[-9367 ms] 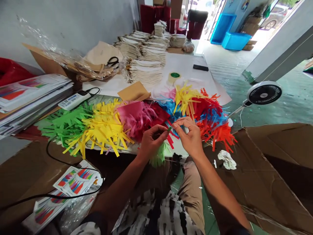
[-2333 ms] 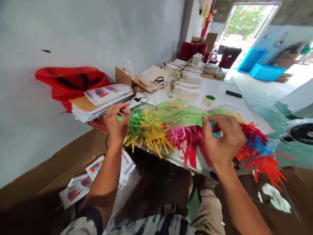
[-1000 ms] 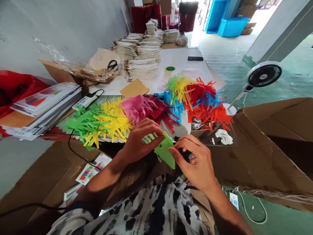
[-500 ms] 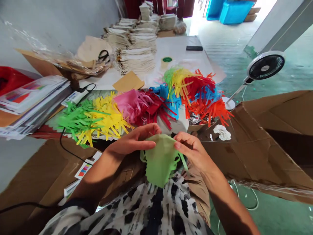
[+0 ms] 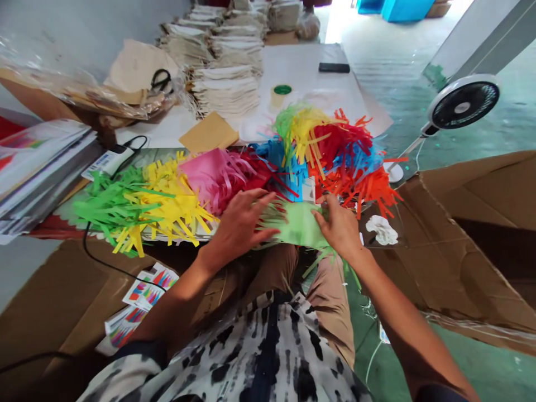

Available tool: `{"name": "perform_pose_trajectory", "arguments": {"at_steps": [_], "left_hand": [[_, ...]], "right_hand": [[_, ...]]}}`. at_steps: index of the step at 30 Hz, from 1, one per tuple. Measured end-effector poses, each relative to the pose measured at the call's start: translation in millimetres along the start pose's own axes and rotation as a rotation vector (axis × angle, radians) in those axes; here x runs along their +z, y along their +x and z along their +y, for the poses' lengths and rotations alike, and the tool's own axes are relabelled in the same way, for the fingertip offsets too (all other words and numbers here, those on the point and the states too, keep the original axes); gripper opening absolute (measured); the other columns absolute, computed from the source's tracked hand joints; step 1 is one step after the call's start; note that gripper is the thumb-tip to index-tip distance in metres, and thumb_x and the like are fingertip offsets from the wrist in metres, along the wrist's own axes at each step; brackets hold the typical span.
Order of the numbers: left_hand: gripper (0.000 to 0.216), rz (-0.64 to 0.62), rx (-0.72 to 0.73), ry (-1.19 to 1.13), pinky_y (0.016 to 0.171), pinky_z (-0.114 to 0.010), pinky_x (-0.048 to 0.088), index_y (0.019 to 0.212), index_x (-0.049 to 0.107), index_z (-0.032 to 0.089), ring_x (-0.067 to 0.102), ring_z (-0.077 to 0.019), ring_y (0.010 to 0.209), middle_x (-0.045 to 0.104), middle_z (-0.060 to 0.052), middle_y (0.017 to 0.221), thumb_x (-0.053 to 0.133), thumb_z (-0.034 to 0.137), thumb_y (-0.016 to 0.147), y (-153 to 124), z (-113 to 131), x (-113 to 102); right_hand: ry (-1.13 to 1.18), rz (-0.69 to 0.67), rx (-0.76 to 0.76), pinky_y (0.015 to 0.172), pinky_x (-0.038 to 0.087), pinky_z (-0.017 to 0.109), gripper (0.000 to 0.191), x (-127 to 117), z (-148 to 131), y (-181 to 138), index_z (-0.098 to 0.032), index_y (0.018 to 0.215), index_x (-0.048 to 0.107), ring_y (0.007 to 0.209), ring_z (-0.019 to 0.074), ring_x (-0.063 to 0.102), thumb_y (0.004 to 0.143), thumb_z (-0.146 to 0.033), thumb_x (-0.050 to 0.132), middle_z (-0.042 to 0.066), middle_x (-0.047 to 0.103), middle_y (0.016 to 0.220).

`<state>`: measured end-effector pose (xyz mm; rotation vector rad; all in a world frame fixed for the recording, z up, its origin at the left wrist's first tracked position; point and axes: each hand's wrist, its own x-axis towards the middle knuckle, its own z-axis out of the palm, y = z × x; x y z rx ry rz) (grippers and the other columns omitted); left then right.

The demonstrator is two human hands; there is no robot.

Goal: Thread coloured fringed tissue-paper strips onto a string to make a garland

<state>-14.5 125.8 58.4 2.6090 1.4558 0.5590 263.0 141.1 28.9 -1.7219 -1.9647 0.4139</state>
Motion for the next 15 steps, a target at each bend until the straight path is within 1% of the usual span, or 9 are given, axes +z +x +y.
{"name": "perform_pose_trajectory", "arguments": {"at_steps": [2, 3, 4, 5, 7, 9, 11, 13, 15], "left_hand": [[0.094, -0.056, 0.265, -0.032, 0.133, -0.063, 0.019, 0.163, 0.04, 0.018, 0.035, -0.0377, 0.159, 0.045, -0.019, 0.166, 0.07, 0.069, 0.089, -2, 13, 22], [0.097, -0.092, 0.352, -0.047, 0.134, -0.062, 0.018, 0.164, 0.038, 0.016, 0.031, -0.037, 0.162, 0.042, -0.019, 0.169, 0.069, 0.071, 0.089, -3, 19, 34], [0.094, -0.106, 0.39, -0.056, 0.133, -0.06, 0.022, 0.163, 0.04, 0.014, 0.031, -0.0361, 0.162, 0.042, -0.019, 0.169, 0.068, 0.068, 0.091, -5, 23, 47], [0.084, -0.114, 0.408, -0.06, 0.131, -0.056, 0.029, 0.16, 0.043, 0.013, 0.036, -0.0343, 0.16, 0.045, -0.019, 0.168, 0.066, 0.062, 0.096, -7, 27, 59], [0.056, -0.082, 0.366, -0.038, 0.125, -0.048, 0.04, 0.155, 0.052, 0.014, 0.047, -0.0289, 0.154, 0.053, -0.016, 0.162, 0.058, 0.038, 0.105, -12, 32, 75], [0.044, -0.028, 0.32, -0.026, 0.117, -0.044, 0.047, 0.149, 0.058, 0.014, 0.055, -0.0263, 0.146, 0.061, -0.013, 0.155, 0.051, 0.024, 0.107, -16, 36, 80], [0.041, 0.009, 0.304, -0.043, 0.111, -0.043, 0.051, 0.144, 0.062, 0.013, 0.061, -0.0262, 0.138, 0.066, -0.013, 0.149, 0.052, 0.023, 0.106, -19, 38, 75], [0.036, 0.024, 0.297, -0.078, 0.106, -0.043, 0.053, 0.138, 0.067, 0.013, 0.065, -0.0258, 0.129, 0.071, -0.012, 0.141, 0.055, 0.022, 0.105, -20, 39, 67], [0.03, 0.034, 0.27, -0.115, 0.102, -0.042, 0.054, 0.129, 0.072, 0.015, 0.067, -0.0245, 0.121, 0.075, -0.01, 0.131, 0.059, 0.018, 0.103, -20, 37, 59]], "right_hand": [[-0.083, -0.02, -0.011, 0.069, 0.044, 0.035, 0.039, 1, 2, -2, -0.019, 0.124, 0.062, 0.077, 0.0285, 0.069, 0.099, -0.048, 0.054, 0.011, 0.076, 0.097], [-0.131, -0.026, -0.022, 0.071, 0.046, 0.036, 0.039, 0, 1, -5, -0.019, 0.126, 0.061, 0.082, 0.03, 0.07, 0.1, -0.046, 0.051, 0.012, 0.076, 0.101], [-0.191, -0.022, -0.05, 0.074, 0.048, 0.038, 0.039, -3, -1, -8, -0.018, 0.128, 0.061, 0.088, 0.0317, 0.072, 0.102, -0.044, 0.049, 0.014, 0.076, 0.106], [-0.258, -0.009, -0.095, 0.08, 0.05, 0.041, 0.04, -6, -3, -13, -0.017, 0.131, 0.06, 0.097, 0.0337, 0.072, 0.103, -0.043, 0.048, 0.016, 0.075, 0.114], [-0.369, 0.011, -0.241, 0.1, 0.048, 0.053, 0.046, -12, -8, -26, -0.016, 0.14, 0.059, 0.12, 0.038, 0.066, 0.103, -0.043, 0.05, 0.021, 0.068, 0.135], [-0.391, -0.034, -0.422, 0.119, 0.034, 0.063, 0.057, -15, -12, -42, -0.016, 0.15, 0.053, 0.138, 0.0396, 0.055, 0.102, -0.047, 0.055, 0.022, 0.06, 0.149], [-0.365, -0.112, -0.527, 0.127, 0.023, 0.065, 0.065, -13, -11, -57, -0.017, 0.156, 0.05, 0.142, 0.0382, 0.052, 0.1, -0.049, 0.059, 0.02, 0.059, 0.151], [-0.343, -0.139, -0.531, 0.127, 0.024, 0.064, 0.06, -9, -6, -67, -0.02, 0.156, 0.051, 0.138, 0.0354, 0.055, 0.102, -0.043, 0.058, 0.017, 0.064, 0.147], [-0.315, -0.13, -0.487, 0.127, 0.026, 0.062, 0.049, -7, 1, -71, -0.023, 0.152, 0.058, 0.134, 0.032, 0.059, 0.103, -0.031, 0.054, 0.013, 0.069, 0.142]]}}
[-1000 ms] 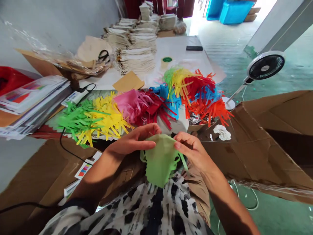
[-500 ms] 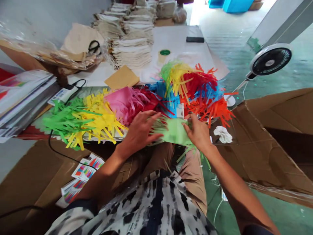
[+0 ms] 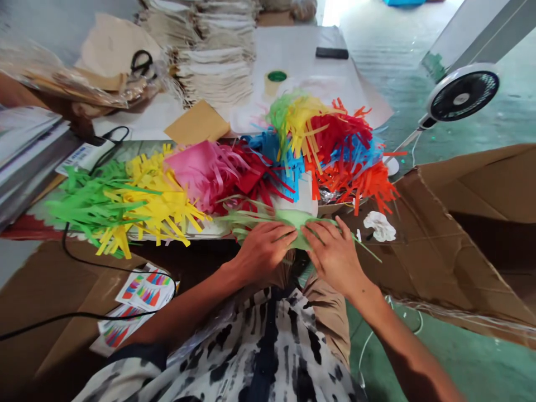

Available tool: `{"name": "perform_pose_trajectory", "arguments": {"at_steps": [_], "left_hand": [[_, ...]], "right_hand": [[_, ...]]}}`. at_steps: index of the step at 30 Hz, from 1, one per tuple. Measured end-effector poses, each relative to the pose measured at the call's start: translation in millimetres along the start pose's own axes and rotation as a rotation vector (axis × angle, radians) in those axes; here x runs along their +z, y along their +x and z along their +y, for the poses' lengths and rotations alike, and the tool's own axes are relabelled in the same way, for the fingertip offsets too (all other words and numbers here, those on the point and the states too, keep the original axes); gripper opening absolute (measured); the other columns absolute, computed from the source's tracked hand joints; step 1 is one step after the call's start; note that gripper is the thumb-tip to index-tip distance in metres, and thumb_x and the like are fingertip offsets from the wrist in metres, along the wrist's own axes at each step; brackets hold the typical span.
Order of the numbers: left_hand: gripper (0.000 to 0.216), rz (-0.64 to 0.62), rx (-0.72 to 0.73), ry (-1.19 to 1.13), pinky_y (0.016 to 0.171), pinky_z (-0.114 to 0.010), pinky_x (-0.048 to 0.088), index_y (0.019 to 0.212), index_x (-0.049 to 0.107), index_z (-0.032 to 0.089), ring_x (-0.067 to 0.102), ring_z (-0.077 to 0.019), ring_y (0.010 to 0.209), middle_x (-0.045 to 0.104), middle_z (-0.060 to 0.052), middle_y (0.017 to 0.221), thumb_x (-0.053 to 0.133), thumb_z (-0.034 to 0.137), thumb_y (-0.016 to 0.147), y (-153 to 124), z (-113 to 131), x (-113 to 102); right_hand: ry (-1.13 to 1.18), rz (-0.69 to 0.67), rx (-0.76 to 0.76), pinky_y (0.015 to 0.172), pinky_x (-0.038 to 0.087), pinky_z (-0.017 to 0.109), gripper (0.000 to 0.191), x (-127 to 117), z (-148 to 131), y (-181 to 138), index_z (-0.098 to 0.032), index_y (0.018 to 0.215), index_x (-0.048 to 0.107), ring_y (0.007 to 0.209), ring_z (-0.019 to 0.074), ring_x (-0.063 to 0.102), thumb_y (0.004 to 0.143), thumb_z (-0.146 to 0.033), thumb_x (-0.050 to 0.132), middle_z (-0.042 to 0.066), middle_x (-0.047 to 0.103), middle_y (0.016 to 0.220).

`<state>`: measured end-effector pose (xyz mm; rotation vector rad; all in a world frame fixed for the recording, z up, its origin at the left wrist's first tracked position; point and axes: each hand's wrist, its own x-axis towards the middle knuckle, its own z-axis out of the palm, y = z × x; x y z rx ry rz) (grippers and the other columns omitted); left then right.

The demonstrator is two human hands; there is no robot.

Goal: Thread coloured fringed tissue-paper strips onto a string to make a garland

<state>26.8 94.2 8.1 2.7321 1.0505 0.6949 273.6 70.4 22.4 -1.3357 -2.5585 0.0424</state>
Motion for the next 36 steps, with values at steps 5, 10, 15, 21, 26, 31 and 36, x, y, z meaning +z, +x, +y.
{"name": "perform_pose_trajectory", "arguments": {"at_steps": [5, 10, 15, 21, 26, 31, 36], "left_hand": [[0.022, -0.036, -0.045, -0.105, 0.094, -0.038, 0.055, 0.118, 0.077, 0.021, 0.068, -0.0221, 0.109, 0.078, -0.007, 0.119, 0.064, 0.018, 0.1, 1, -8, -13], [0.018, 0.028, -0.031, -0.056, 0.101, -0.044, 0.052, 0.111, 0.078, 0.022, 0.071, -0.0227, 0.115, 0.081, -0.006, 0.118, 0.062, 0.021, 0.102, 3, -11, -16], [0.024, 0.041, 0.033, -0.089, 0.12, -0.048, 0.045, 0.119, 0.076, 0.025, 0.073, -0.02, 0.122, 0.081, -0.003, 0.123, 0.058, 0.02, 0.104, -3, -16, -11], [0.022, 0.041, 0.02, -0.093, 0.116, -0.046, 0.05, 0.117, 0.077, 0.023, 0.074, -0.0205, 0.121, 0.082, -0.005, 0.122, 0.059, 0.02, 0.104, -8, -19, -8], [0.022, 0.043, 0.016, -0.181, 0.103, -0.04, 0.057, 0.116, 0.077, 0.02, 0.075, -0.0203, 0.116, 0.082, -0.006, 0.118, 0.057, 0.024, 0.106, -8, -20, -15], [0.019, 0.069, 0.028, -0.177, 0.099, -0.039, 0.057, 0.111, 0.077, 0.02, 0.073, -0.0219, 0.114, 0.081, -0.006, 0.118, 0.06, 0.025, 0.105, -6, -20, -14], [0.02, 0.05, -0.132, -0.251, 0.096, -0.038, 0.055, 0.099, 0.076, 0.019, 0.069, -0.0207, 0.106, 0.079, -0.006, 0.108, 0.059, 0.027, 0.105, -3, -17, -14]], "right_hand": [[0.07, 0.016, 0.068, 0.124, 0.03, 0.061, 0.036, -3, 7, 0, -0.025, 0.133, 0.072, 0.129, 0.0295, 0.062, 0.102, -0.023, 0.055, 0.009, 0.074, 0.135], [0.046, 0.039, 0.091, 0.125, 0.029, 0.062, 0.051, -1, -2, 6, -0.024, 0.149, 0.06, 0.138, 0.0332, 0.056, 0.099, -0.034, 0.062, 0.011, 0.066, 0.149], [0.017, 0.164, 0.157, 0.122, 0.031, 0.06, 0.035, -3, 1, 12, -0.032, 0.129, 0.073, 0.131, 0.0309, 0.061, 0.098, -0.028, 0.057, 0.005, 0.076, 0.132], [0.021, 0.052, 0.066, 0.121, 0.031, 0.057, 0.044, -9, -4, 15, -0.029, 0.129, 0.072, 0.13, 0.0304, 0.06, 0.089, -0.015, 0.062, 0.004, 0.075, 0.135], [0.041, 0.019, 0.106, 0.114, 0.036, 0.057, 0.041, -6, -5, 7, -0.024, 0.128, 0.073, 0.127, 0.0325, 0.061, 0.088, -0.019, 0.065, 0.008, 0.074, 0.137], [0.081, -0.018, 0.09, 0.119, 0.03, 0.059, 0.05, -9, -9, 8, -0.024, 0.144, 0.063, 0.137, 0.0333, 0.058, 0.094, -0.024, 0.063, 0.01, 0.067, 0.148], [0.227, 0.072, 0.219, 0.099, 0.042, 0.046, 0.027, -10, -15, 11, -0.027, 0.123, 0.075, 0.121, 0.0288, 0.065, 0.102, -0.035, 0.06, 0.008, 0.077, 0.127]]}}
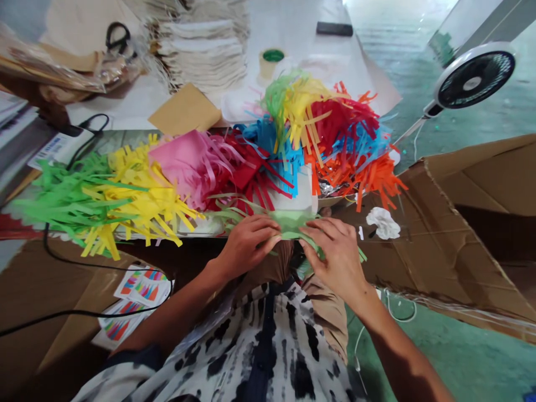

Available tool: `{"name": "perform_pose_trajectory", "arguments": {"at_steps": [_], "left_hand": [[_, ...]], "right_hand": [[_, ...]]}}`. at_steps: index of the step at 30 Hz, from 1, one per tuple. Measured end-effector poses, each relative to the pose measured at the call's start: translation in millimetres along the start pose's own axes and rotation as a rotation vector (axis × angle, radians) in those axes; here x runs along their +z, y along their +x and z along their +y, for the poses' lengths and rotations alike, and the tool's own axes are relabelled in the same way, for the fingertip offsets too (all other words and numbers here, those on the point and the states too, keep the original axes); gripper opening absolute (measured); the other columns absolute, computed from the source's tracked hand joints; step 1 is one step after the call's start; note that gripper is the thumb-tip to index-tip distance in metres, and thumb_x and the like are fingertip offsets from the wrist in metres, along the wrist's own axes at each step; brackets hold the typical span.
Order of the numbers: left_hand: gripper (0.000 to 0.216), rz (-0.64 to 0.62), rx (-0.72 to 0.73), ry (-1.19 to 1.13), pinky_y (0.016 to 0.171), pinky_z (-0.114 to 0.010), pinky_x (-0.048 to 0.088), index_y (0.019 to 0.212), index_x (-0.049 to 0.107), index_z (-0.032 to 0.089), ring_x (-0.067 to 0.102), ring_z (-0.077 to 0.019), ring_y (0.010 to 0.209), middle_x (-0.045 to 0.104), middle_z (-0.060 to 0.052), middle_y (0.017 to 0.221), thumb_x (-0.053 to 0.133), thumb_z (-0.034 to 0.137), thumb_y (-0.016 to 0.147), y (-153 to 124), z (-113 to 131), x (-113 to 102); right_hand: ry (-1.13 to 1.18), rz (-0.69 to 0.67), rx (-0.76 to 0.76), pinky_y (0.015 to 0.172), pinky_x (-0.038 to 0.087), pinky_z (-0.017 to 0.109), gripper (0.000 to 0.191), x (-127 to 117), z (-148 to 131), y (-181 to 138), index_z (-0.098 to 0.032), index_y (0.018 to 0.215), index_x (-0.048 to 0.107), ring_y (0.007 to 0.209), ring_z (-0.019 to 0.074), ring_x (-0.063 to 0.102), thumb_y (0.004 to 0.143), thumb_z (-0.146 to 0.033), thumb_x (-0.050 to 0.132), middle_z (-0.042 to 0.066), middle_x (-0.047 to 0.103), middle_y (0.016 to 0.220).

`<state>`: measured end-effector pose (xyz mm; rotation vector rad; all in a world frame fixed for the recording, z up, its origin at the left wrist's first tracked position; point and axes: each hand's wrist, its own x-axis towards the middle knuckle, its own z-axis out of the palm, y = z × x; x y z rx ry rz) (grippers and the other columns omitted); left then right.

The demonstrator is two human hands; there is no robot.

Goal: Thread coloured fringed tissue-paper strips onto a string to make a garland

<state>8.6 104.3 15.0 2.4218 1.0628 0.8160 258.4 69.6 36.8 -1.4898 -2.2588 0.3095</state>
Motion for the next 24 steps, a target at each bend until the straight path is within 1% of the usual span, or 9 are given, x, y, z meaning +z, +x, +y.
{"name": "perform_pose_trajectory", "arguments": {"at_steps": [1, 4, 7, 10, 12, 14, 18, 21, 24], "left_hand": [[0.022, -0.001, -0.042, 0.005, 0.094, -0.038, 0.055, 0.096, 0.076, 0.019, 0.067, -0.0208, 0.104, 0.077, -0.007, 0.106, 0.059, 0.028, 0.105, 1, 1, -1], [0.021, 0.011, -0.178, 0.069, 0.089, -0.039, 0.052, 0.09, 0.076, 0.02, 0.062, -0.0227, 0.1, 0.073, -0.007, 0.103, 0.063, 0.031, 0.103, 4, 4, -5], [0.019, 0.045, -0.306, 0.159, 0.091, -0.043, 0.048, 0.088, 0.076, 0.021, 0.06, -0.0254, 0.103, 0.073, -0.007, 0.103, 0.067, 0.032, 0.099, 8, 7, -7], [0.015, 0.052, -0.38, 0.25, 0.089, -0.046, 0.046, 0.086, 0.075, 0.021, 0.058, -0.0277, 0.106, 0.07, -0.008, 0.105, 0.072, 0.033, 0.096, 11, 10, -6], [0.012, 0.047, -0.405, 0.29, 0.087, -0.046, 0.046, 0.087, 0.074, 0.021, 0.057, -0.0282, 0.105, 0.069, -0.008, 0.106, 0.074, 0.032, 0.093, 12, 10, -5], [0.012, 0.051, -0.411, 0.303, 0.086, -0.045, 0.046, 0.088, 0.073, 0.021, 0.057, -0.0279, 0.103, 0.068, -0.008, 0.105, 0.073, 0.032, 0.094, 12, 8, -4], [0.015, 0.049, -0.394, 0.312, 0.085, -0.044, 0.046, 0.089, 0.072, 0.02, 0.058, -0.0275, 0.102, 0.068, -0.009, 0.103, 0.068, 0.032, 0.098, 13, 3, -3], [0.017, 0.044, -0.397, 0.316, 0.085, -0.044, 0.046, 0.088, 0.072, 0.02, 0.058, -0.0269, 0.1, 0.068, -0.008, 0.101, 0.068, 0.033, 0.098, 15, 0, -4], [0.021, 0.03, -0.404, 0.324, 0.085, -0.043, 0.047, 0.085, 0.072, 0.02, 0.058, -0.0263, 0.097, 0.068, -0.008, 0.1, 0.066, 0.035, 0.099, 18, -3, -5]], "right_hand": [[0.026, -0.006, 0.023, 0.094, 0.043, 0.044, 0.025, 1, 0, 0, -0.027, 0.117, 0.077, 0.116, 0.0278, 0.066, 0.104, -0.037, 0.057, 0.008, 0.078, 0.123], [0.014, -0.017, 0.108, 0.081, 0.04, 0.04, 0.033, 5, 1, 4, -0.025, 0.102, 0.079, 0.101, 0.027, 0.067, 0.107, -0.043, 0.052, 0.008, 0.078, 0.106], [-0.04, 0.006, 0.187, 0.077, 0.037, 0.037, 0.033, 8, 2, 11, -0.023, 0.095, 0.077, 0.095, 0.028, 0.067, 0.105, -0.045, 0.055, 0.008, 0.078, 0.095], [-0.053, -0.015, 0.249, 0.076, 0.036, 0.036, 0.032, 8, 5, 22, -0.024, 0.091, 0.075, 0.092, 0.0279, 0.069, 0.103, -0.047, 0.058, 0.007, 0.079, 0.093], [-0.071, -0.05, 0.274, 0.074, 0.034, 0.035, 0.036, 7, 8, 29, -0.023, 0.089, 0.075, 0.087, 0.0275, 0.07, 0.103, -0.05, 0.056, 0.008, 0.079, 0.09], [-0.104, -0.079, 0.279, 0.07, 0.032, 0.034, 0.044, 6, 10, 35, -0.023, 0.088, 0.075, 0.08, 0.0267, 0.069, 0.105, -0.055, 0.05, 0.009, 0.078, 0.084], [-0.191, -0.089, 0.269, 0.065, 0.027, 0.034, 0.059, 9, 14, 43, -0.022, 0.082, 0.073, 0.07, 0.0249, 0.064, 0.107, -0.062, 0.038, 0.009, 0.072, 0.072], [-0.263, -0.088, 0.249, 0.067, 0.027, 0.035, 0.062, 14, 13, 44, -0.021, 0.079, 0.069, 0.067, 0.0238, 0.06, 0.108, -0.063, 0.034, 0.009, 0.068, 0.068], [-0.343, -0.076, 0.231, 0.068, 0.026, 0.036, 0.061, 17, 10, 44, -0.021, 0.076, 0.066, 0.066, 0.0228, 0.056, 0.108, -0.062, 0.034, 0.009, 0.065, 0.067]]}}
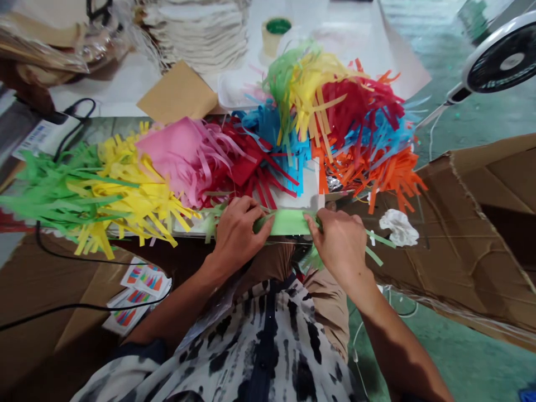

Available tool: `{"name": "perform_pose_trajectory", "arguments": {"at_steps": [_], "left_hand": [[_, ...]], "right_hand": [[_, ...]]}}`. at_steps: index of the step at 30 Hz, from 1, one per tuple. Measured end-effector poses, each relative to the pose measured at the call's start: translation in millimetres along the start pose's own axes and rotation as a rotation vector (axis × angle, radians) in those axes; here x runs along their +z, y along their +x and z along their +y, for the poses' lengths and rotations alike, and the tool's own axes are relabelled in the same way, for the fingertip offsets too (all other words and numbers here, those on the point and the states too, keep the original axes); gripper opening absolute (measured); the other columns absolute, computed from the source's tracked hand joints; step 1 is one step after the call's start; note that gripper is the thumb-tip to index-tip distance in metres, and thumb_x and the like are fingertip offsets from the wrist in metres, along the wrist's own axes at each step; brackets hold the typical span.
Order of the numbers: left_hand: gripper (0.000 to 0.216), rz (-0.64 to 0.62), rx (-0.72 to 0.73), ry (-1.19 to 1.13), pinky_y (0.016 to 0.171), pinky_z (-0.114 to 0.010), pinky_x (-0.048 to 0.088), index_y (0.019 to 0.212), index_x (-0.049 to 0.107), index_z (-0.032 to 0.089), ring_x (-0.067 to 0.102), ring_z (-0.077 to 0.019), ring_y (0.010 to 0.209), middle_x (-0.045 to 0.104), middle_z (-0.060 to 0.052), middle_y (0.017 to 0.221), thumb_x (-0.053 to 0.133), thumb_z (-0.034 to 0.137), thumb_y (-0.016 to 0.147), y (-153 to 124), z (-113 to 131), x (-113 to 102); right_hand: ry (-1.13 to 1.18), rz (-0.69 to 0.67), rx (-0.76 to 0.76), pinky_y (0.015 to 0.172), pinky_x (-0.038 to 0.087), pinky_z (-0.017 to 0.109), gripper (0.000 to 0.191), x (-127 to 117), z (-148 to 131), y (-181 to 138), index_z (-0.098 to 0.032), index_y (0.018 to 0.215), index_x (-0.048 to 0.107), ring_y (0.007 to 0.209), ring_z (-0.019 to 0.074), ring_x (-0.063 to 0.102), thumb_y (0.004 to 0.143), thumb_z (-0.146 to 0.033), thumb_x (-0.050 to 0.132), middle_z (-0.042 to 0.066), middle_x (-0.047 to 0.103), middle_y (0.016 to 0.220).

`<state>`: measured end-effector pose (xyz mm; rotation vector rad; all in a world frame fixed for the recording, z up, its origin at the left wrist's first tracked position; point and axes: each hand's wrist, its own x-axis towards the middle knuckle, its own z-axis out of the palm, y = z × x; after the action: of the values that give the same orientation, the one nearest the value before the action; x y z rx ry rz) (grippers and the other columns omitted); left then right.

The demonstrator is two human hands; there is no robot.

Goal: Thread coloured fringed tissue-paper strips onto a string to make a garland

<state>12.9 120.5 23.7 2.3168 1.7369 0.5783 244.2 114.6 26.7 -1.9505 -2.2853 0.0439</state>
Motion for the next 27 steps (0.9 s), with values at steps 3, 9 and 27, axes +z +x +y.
{"name": "perform_pose_trajectory", "arguments": {"at_steps": [3, 9, 27], "left_hand": [[0.024, -0.017, -0.004, 0.031, 0.085, -0.043, 0.047, 0.085, 0.071, 0.02, 0.057, -0.0268, 0.096, 0.068, -0.009, 0.099, 0.064, 0.036, 0.1, 3, 0, -2], [0.019, 0.05, 0.078, 0.087, 0.096, -0.048, 0.045, 0.11, 0.072, 0.02, 0.059, -0.0297, 0.109, 0.07, -0.012, 0.116, 0.063, 0.034, 0.101, 1, 1, -4], [0.029, -0.013, 0.561, 0.012, 0.134, -0.072, -0.005, 0.12, 0.075, 0.029, 0.064, -0.0244, 0.125, 0.078, 0.0, 0.12, 0.058, 0.017, 0.101, 7, -14, -4]], "right_hand": [[-0.056, 0.015, -0.01, 0.069, 0.025, 0.036, 0.059, 1, -2, -1, -0.021, 0.076, 0.065, 0.065, 0.0224, 0.055, 0.108, -0.061, 0.036, 0.009, 0.064, 0.067], [-0.068, -0.008, -0.001, 0.069, 0.026, 0.036, 0.054, 0, -4, 1, -0.021, 0.076, 0.065, 0.065, 0.0223, 0.055, 0.107, -0.059, 0.041, 0.008, 0.064, 0.066], [-0.079, 0.194, -0.374, 0.126, 0.031, 0.054, 0.048, 8, -8, -54, -0.021, 0.153, 0.055, 0.137, 0.0277, 0.064, 0.105, -0.021, 0.055, 0.009, 0.07, 0.144]]}}
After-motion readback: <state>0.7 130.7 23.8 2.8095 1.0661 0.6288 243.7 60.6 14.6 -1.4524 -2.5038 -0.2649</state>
